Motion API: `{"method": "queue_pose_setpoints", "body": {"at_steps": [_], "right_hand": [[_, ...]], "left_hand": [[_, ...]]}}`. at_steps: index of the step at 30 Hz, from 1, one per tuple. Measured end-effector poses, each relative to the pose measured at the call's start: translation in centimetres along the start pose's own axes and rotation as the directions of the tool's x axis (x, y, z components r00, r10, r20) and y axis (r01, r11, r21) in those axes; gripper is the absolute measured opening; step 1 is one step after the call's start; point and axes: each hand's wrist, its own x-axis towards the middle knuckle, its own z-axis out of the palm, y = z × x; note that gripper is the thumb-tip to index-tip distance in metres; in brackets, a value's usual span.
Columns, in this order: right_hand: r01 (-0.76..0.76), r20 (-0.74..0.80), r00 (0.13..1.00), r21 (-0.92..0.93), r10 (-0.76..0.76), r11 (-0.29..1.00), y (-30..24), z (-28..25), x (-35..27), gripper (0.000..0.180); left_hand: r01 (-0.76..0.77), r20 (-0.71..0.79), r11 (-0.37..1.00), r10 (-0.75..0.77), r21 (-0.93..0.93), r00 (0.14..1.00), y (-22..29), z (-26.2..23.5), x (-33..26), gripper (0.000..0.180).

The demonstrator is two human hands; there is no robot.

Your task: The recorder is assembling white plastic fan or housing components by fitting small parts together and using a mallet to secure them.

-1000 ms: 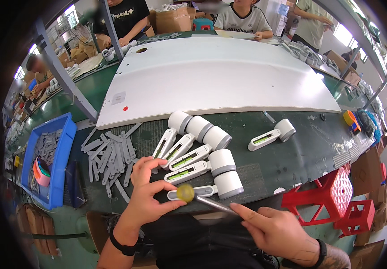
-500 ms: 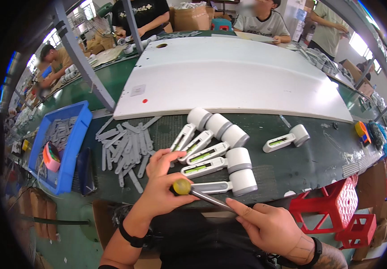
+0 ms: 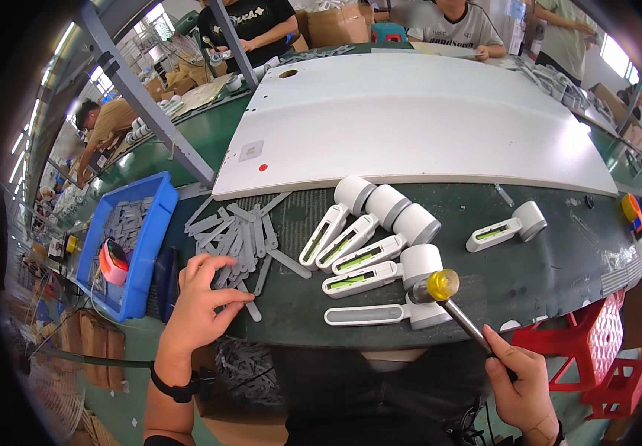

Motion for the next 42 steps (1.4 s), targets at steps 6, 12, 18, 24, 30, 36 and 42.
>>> {"method": "queue_pose_setpoints", "body": {"at_steps": [6,12,18,24,30,36,42], "right_hand": [[0.107,-0.033,0.994,-0.007,-0.107,0.994,0.0,0.8,0.2,0.051],[0.191,-0.019,0.982,0.03,-0.19,0.981,-0.1,0.6,0.1,0.053],[0.174,-0.061,0.984,0.072,-0.17,0.982,1.0,0.5,-0.7,0.05],[0.203,-0.078,0.977,0.062,-0.198,0.977,1.0,0.8,-0.3,0.05],[0.198,-0.038,0.98,0.126,-0.195,0.972,0.3,0.5,-0.2,0.049],[0.168,-0.075,0.984,0.117,-0.16,0.979,0.8,0.2,0.0,0.049],[0.095,-0.06,0.994,0.114,-0.088,0.989,0.2,-0.3,0.6,0.049]], "left_hand": [[-0.123,-0.019,0.986,0.122,-0.113,0.992,1.8,2.4,1.9,0.02],[-0.011,-0.184,0.972,-0.033,-0.235,0.982,4.2,2.5,3.2,0.006],[0.159,-0.122,0.958,-0.192,-0.238,0.974,2.8,1.9,3.5,0.013],[-0.163,0.042,0.963,0.176,-0.212,0.984,0.3,2.9,6.4,0.021],[-0.224,-0.208,0.866,0.143,-0.448,0.968,6.3,3.0,9.3,0.018],[-0.253,-0.128,0.794,0.219,-0.552,0.967,12.3,6.1,11.5,0.023],[-0.135,-0.127,0.835,0.079,-0.534,0.989,13.8,7.5,10.8,0.019]]}}
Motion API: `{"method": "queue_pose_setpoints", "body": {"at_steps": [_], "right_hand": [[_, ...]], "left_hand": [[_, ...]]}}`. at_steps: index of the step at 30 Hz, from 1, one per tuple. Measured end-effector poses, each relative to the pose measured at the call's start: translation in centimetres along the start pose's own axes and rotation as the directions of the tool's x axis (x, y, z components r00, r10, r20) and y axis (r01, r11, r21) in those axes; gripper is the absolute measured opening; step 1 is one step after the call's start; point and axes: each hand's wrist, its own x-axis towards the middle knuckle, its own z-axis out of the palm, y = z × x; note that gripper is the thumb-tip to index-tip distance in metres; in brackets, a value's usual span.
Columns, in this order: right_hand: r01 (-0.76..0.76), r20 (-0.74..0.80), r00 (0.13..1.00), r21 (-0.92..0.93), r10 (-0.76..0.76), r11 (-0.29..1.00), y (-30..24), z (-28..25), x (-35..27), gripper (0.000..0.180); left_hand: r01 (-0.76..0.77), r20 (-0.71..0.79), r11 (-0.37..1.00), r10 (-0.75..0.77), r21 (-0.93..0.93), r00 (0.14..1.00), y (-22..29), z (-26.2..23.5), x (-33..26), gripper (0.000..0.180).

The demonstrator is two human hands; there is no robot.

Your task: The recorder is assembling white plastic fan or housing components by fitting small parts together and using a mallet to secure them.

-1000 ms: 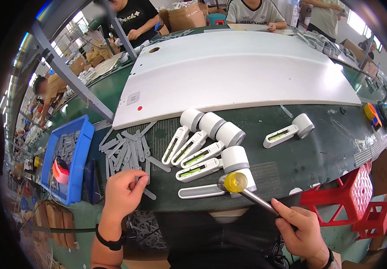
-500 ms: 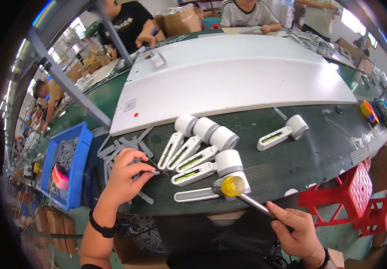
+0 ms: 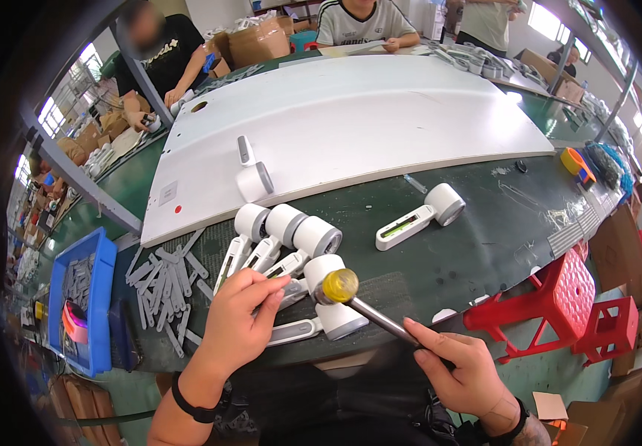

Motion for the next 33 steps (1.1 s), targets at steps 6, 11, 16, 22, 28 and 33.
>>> {"method": "queue_pose_setpoints", "body": {"at_steps": [6,11,16,22,28,33], "right_hand": [[-0.081,0.025,0.996,0.038,0.08,0.996,-0.9,0.2,1.5,0.049],[-0.061,0.005,0.998,0.044,0.061,0.997,-1.5,0.9,2.8,0.05],[0.056,-0.012,0.998,-0.028,-0.056,0.998,-3.2,1.0,4.9,0.052],[0.093,0.034,0.995,-0.094,-0.09,0.991,-4.7,0.4,6.3,0.053],[0.059,0.162,0.986,-0.203,-0.026,0.977,-3.6,0.8,5.9,0.053],[0.143,0.001,0.989,-0.18,-0.145,0.973,-5.1,0.1,6.6,0.055]], "left_hand": [[0.107,-0.08,0.994,-0.108,-0.009,0.991,0.5,0.1,-0.8,0.018],[0.067,-0.109,0.997,-0.064,0.024,0.992,0.9,0.7,-0.5,0.015],[-0.002,-0.096,0.995,0.011,0.099,0.995,-0.1,-0.1,-0.1,0.017],[0.069,-0.017,0.998,-0.068,0.012,0.998,-1.2,-0.9,0.3,0.018],[0.1,0.006,0.993,-0.101,0.064,0.995,-0.9,-1.3,0.8,0.02],[0.025,0.008,0.999,-0.025,0.027,1.0,-1.8,-1.4,0.6,0.018]]}}
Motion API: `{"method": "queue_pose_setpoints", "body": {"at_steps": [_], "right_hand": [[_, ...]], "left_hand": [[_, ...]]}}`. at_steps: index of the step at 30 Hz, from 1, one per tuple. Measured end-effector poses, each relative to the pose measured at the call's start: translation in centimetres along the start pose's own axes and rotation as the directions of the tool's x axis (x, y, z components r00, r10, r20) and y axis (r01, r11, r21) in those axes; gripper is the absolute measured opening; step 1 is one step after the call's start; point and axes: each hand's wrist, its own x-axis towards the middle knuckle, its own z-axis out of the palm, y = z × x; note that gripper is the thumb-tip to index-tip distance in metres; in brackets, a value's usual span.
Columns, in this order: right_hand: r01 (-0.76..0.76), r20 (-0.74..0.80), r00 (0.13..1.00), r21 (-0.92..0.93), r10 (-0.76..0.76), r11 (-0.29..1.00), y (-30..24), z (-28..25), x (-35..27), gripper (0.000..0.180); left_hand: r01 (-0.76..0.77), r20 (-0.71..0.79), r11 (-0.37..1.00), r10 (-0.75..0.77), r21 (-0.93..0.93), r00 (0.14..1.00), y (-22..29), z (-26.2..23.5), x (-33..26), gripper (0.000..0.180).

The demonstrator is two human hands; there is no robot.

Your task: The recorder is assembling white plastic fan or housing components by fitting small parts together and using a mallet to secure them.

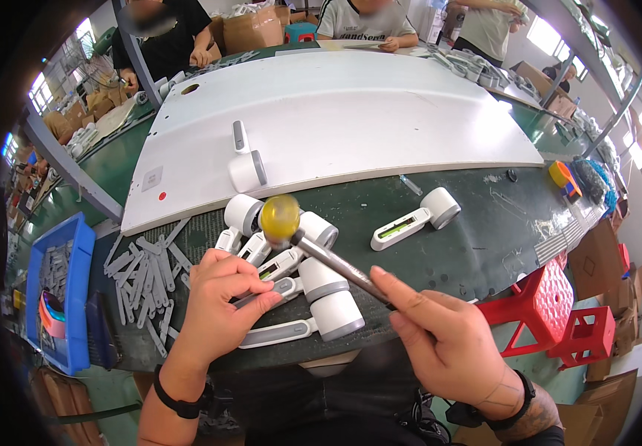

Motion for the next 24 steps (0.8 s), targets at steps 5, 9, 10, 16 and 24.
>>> {"method": "queue_pose_setpoints", "body": {"at_steps": [5,9,10,16,24], "right_hand": [[0.03,0.035,0.999,-0.044,-0.028,0.999,0.8,0.6,-0.5,0.057],[-0.028,0.238,0.968,-0.205,0.078,0.978,-0.6,-0.9,0.2,0.058],[-0.014,0.139,0.99,-0.147,0.035,0.989,-0.7,-0.7,0.2,0.058],[-0.052,0.221,0.971,-0.168,0.089,0.984,0.2,1.2,-1.2,0.06],[0.02,0.081,0.997,-0.104,-0.012,0.994,-2.2,0.6,-0.1,0.059]], "left_hand": [[-0.036,0.029,0.999,0.037,-0.012,0.999,0.1,-0.1,0.4,0.016],[-0.024,0.046,1.0,0.023,0.003,0.999,-0.2,-0.1,0.0,0.016],[-0.023,0.025,1.0,0.023,-0.005,0.999,-0.3,-0.1,-0.2,0.016],[-0.004,0.025,1.0,0.003,0.023,1.0,0.1,0.1,-0.2,0.02],[-0.02,-0.074,0.962,0.042,0.274,0.996,-0.5,-3.2,-2.9,0.035]]}}
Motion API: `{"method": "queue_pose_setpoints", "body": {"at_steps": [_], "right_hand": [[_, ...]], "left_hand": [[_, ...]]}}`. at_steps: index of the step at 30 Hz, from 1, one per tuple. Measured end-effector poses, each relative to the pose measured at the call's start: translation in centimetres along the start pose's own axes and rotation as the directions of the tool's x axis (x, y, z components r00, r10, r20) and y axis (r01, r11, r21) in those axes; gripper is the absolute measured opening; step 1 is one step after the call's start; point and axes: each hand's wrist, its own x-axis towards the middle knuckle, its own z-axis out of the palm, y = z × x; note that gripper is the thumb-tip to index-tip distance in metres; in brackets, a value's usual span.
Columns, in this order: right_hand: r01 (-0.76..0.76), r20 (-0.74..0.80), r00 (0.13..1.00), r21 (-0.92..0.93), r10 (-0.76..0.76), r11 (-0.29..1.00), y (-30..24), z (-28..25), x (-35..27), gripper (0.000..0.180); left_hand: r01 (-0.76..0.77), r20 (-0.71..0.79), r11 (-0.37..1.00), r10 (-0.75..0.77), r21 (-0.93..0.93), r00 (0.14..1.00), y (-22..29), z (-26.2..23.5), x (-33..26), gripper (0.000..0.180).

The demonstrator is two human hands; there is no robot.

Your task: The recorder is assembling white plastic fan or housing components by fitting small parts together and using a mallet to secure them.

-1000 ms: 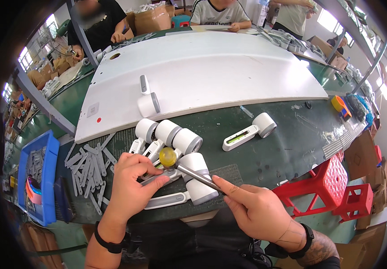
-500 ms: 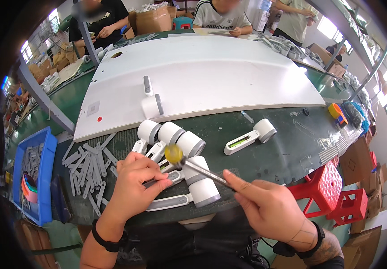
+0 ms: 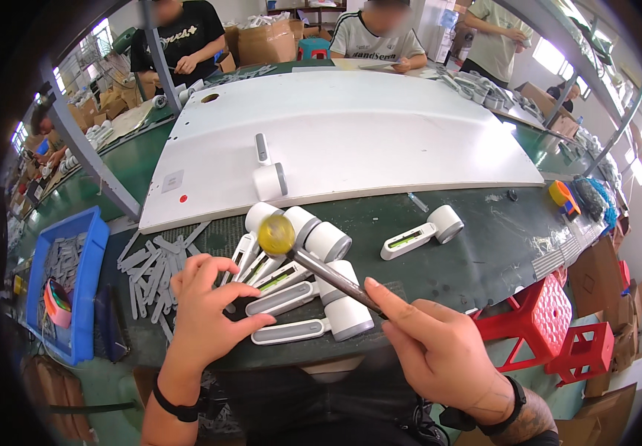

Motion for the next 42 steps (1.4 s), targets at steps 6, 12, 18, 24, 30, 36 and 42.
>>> {"method": "queue_pose_setpoints", "body": {"at_steps": [6,12,18,24,30,36,42], "right_hand": [[0.127,0.018,0.992,0.019,-0.128,0.992,0.4,2.0,-0.4,0.061],[0.112,0.11,0.988,-0.024,-0.108,0.993,-0.1,1.6,-0.2,0.06],[0.076,0.087,0.994,-0.033,-0.073,0.997,1.8,2.4,0.0,0.061],[0.102,0.088,0.991,-0.008,-0.101,0.995,-0.3,2.2,1.2,0.06],[0.083,0.27,0.962,-0.117,-0.048,0.99,-0.8,1.8,2.1,0.055],[-0.124,-0.05,0.989,0.188,0.136,0.974,2.1,0.6,-1.0,0.049],[-0.345,-0.078,0.916,0.348,0.394,0.872,5.8,1.5,-4.0,0.052]], "left_hand": [[-0.058,-0.048,0.998,0.058,0.009,0.997,-0.8,0.8,-1.2,0.038],[-0.024,-0.115,0.999,0.018,-0.048,0.993,-1.6,3.0,-2.3,0.043],[0.005,-0.147,0.997,-0.016,-0.076,0.989,-1.5,3.6,-2.3,0.053],[0.07,-0.115,0.986,-0.088,-0.148,0.989,-1.3,2.9,-2.1,0.07],[0.066,-0.132,0.988,-0.085,-0.138,0.988,-2.4,-1.4,-2.3,0.065],[0.289,-0.164,0.953,-0.3,-0.092,0.94,-6.3,-6.0,-6.1,0.025],[0.406,0.029,0.914,-0.406,-0.019,0.914,-5.3,-7.1,-7.0,0.013]]}}
